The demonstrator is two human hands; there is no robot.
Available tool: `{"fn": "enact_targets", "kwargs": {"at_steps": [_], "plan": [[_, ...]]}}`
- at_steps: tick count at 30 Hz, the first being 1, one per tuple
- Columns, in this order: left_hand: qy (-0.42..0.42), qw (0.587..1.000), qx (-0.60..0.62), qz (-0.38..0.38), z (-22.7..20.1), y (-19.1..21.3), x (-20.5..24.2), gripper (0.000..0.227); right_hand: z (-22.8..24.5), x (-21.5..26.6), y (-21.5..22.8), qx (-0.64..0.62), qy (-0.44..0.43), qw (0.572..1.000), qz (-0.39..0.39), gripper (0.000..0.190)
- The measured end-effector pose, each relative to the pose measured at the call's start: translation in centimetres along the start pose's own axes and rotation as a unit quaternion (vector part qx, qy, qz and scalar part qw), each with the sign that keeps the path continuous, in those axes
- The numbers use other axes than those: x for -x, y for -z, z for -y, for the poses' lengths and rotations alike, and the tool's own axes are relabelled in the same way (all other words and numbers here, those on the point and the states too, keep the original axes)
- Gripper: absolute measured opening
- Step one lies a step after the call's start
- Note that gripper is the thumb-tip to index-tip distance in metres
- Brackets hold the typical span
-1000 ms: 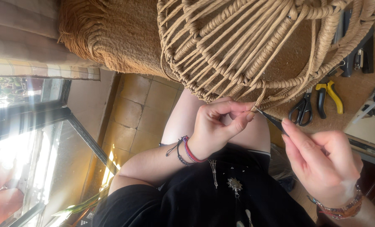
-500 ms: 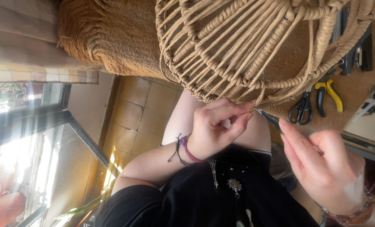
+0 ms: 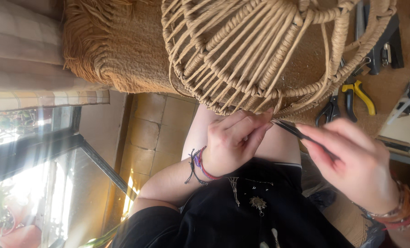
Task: The person repairs a wicker lampshade. They cut thin strips of wood using scissors and pliers, apply hot glue to the structure with a glue gun, and secure pieces using a hand stapler.
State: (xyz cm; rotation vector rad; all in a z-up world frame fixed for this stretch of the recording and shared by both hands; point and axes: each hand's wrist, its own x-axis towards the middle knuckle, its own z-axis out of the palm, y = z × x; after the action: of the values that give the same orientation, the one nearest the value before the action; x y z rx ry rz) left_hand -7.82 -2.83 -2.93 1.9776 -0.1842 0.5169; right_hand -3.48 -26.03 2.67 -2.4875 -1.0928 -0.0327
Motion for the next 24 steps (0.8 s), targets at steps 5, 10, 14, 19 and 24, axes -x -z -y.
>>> {"fn": "enact_targets", "kwargs": {"at_steps": [5, 10, 14, 19, 24], "plan": [[0.02, 1.0, -0.006, 0.007, 0.2, -0.4, 0.4, 0.015, 0.2, -0.8, 0.0, -0.08, -0.037, 0.996, -0.004, 0.021], [0.04, 0.999, 0.026, 0.004, 0.2, -0.5, 0.6, 0.014, -0.5, -1.7, -0.4, 0.185, 0.234, 0.95, -0.095, 0.013], [0.044, 0.999, 0.025, 0.003, 0.2, -0.6, 0.6, 0.013, -1.6, 1.1, -1.9, -0.009, 0.05, 0.998, -0.045, 0.029], [0.024, 1.0, 0.001, 0.007, 0.4, -0.7, 0.8, 0.013, -1.0, -0.5, -1.1, -0.12, -0.028, 0.992, -0.012, 0.022], [0.033, 0.999, 0.007, 0.009, 0.3, -0.7, 0.7, 0.014, -1.1, -1.7, -0.4, 0.239, 0.268, 0.927, -0.105, 0.03]]}}
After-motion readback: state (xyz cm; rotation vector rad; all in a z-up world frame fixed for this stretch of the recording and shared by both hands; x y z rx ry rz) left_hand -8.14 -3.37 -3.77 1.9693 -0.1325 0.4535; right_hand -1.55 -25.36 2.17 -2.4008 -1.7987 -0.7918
